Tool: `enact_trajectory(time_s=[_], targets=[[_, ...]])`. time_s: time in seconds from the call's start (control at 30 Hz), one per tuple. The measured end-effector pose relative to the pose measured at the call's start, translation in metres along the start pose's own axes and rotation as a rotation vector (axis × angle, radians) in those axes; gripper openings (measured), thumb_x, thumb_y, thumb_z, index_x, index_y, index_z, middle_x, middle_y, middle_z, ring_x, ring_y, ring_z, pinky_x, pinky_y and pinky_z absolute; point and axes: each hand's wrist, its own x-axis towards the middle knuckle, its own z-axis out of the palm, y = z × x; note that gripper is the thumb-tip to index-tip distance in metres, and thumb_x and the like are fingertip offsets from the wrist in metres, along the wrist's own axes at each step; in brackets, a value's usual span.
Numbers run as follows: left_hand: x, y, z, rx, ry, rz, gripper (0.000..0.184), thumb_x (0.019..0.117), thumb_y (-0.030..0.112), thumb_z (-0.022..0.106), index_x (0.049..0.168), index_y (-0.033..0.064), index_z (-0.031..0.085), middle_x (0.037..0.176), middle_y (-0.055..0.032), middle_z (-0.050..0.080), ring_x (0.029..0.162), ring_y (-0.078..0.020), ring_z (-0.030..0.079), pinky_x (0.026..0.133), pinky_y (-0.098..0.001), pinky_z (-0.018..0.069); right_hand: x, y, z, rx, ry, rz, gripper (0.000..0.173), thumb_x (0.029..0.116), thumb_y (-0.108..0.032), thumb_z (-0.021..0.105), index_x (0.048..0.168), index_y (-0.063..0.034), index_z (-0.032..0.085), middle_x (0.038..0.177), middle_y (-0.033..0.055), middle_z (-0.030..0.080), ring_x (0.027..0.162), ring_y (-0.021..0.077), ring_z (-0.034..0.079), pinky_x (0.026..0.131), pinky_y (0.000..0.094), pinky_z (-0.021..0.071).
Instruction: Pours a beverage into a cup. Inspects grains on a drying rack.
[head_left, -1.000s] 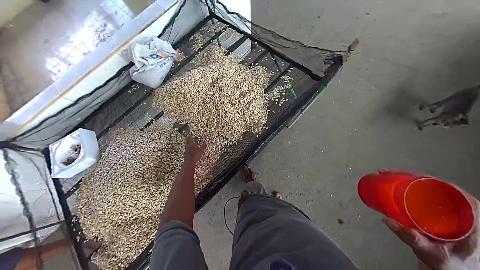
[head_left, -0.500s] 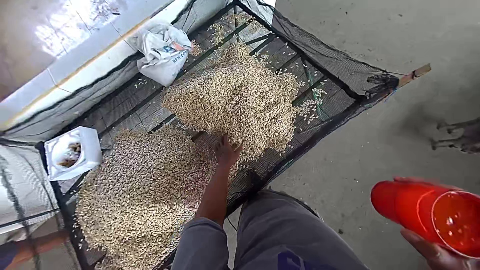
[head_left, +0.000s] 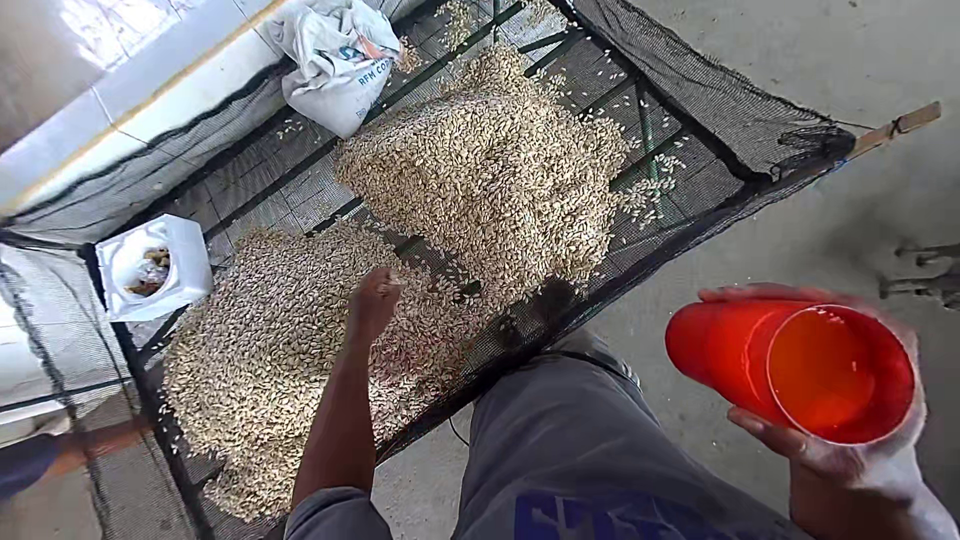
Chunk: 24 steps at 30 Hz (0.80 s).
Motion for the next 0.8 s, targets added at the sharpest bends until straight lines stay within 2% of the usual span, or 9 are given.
enact_trajectory(time_s=[0.1,0.2,0.23,0.33,0.43,0.5,0.6,0.7,0.8], targets=[[-0.022,-0.022,-0.055,-0.180,0.282,-0.085,0.045,0.1014,0.030,0.066,0.139,0.0064,0.058,0.119,-0.0214,0.069,0.096,-0.0329,0.072,0.084,-0.0575,0.0585,0.011,-0.004,0.008,0.075,-0.045,-0.006,0.094,0.0727,-0.036,0.088,0.153,-0.0278,0.040,0.142,0.0014,0.059,0.129,0.0229,0.060,0.111,0.0394,0.0512],[-0.042,-0.043,-0.099,-0.420,0.572,-0.191,0.050,0.1059,0.044,0.053,0.138,0.0060,0.055,0.111,-0.0113,0.068,0.086,-0.0162,0.069,0.075,-0.0431,0.0613,0.021,-0.010,0.010,0.117,-0.098,-0.029,0.090,0.0732,-0.038,0.088,0.151,-0.0282,0.043,0.141,0.0025,0.060,0.128,0.0239,0.060,0.109,0.0397,0.0515],[-0.050,-0.047,-0.113,-0.496,0.667,-0.225,0.053,0.1067,0.049,0.047,0.135,0.0060,0.057,0.110,-0.0078,0.067,0.087,-0.0133,0.067,0.077,-0.0409,0.0592,0.025,-0.012,0.011,0.124,-0.115,-0.038,0.090,0.0734,-0.040,0.088,0.150,-0.0284,0.043,0.140,0.0027,0.061,0.127,0.0241,0.060,0.109,0.0395,0.0518],[-0.066,-0.066,-0.142,-0.740,0.887,-0.200,0.057,0.1073,0.060,0.033,0.116,0.0101,0.058,0.085,-0.0003,0.065,0.069,-0.0133,0.065,0.063,-0.0376,0.0592,0.039,-0.024,0.017,0.165,-0.150,-0.078,0.091,0.0719,-0.043,0.089,0.150,-0.0277,0.045,0.138,0.0027,0.062,0.125,0.0240,0.061,0.108,0.0388,0.0532],[-0.077,-0.077,-0.153,-0.801,0.910,-0.186,0.040,0.1093,0.049,0.040,0.114,0.0141,0.060,0.087,0.0039,0.065,0.071,-0.0091,0.065,0.063,-0.0315,0.0583,0.051,-0.032,0.023,0.211,-0.206,-0.154,0.088,0.0720,-0.042,0.089,0.148,-0.0266,0.047,0.137,0.0016,0.062,0.123,0.0226,0.063,0.105,0.0378,0.0548],[-0.081,-0.079,-0.150,-0.774,0.859,-0.211,0.025,0.1073,0.032,0.053,0.122,0.0120,0.056,0.090,0.0037,0.065,0.071,-0.0077,0.066,0.062,-0.0281,0.0582,0.059,-0.041,0.026,0.246,-0.276,-0.166,0.081,0.0773,-0.040,0.085,0.148,-0.0272,0.047,0.137,-0.0002,0.062,0.125,0.0203,0.062,0.106,0.0368,0.0544],[-0.083,-0.073,-0.136,-0.857,0.793,-0.237,0.023,0.1055,0.017,0.055,0.127,0.0101,0.053,0.098,0.0035,0.065,0.079,-0.0075,0.068,0.070,-0.0279,0.0599,0.063,-0.057,0.038,0.288,-0.311,-0.199,0.066,0.0872,-0.040,0.075,0.145,-0.0210,0.048,0.135,0.0024,0.061,0.125,0.0190,0.060,0.105,0.0358,0.0542],[-0.080,-0.070,-0.116,-0.990,0.809,-0.233,0.021,0.1082,0.014,0.049,0.127,0.0058,0.051,0.093,0.0010,0.067,0.076,-0.0096,0.070,0.068,-0.0265,0.0610,0.066,-0.074,0.050,0.311,-0.325,-0.244,0.053,0.0945,-0.032,0.067,0.140,-0.0121,0.049,0.130,0.0085,0.061,0.121,0.0205,0.061,0.103,0.0357,0.0545],[-0.073,-0.079,-0.099,-1.047,0.824,-0.329,0.022,0.1115,0.030,0.043,0.122,0.0127,0.053,0.085,0.0033,0.066,0.066,-0.0079,0.066,0.058,-0.0245,0.0575,0.067,-0.086,0.055,0.316,-0.341,-0.288,0.047,0.0961,-0.025,0.064,0.137,-0.0059,0.051,0.125,0.0137,0.062,0.120,0.0246,0.062,0.102,0.0380,0.0549]])
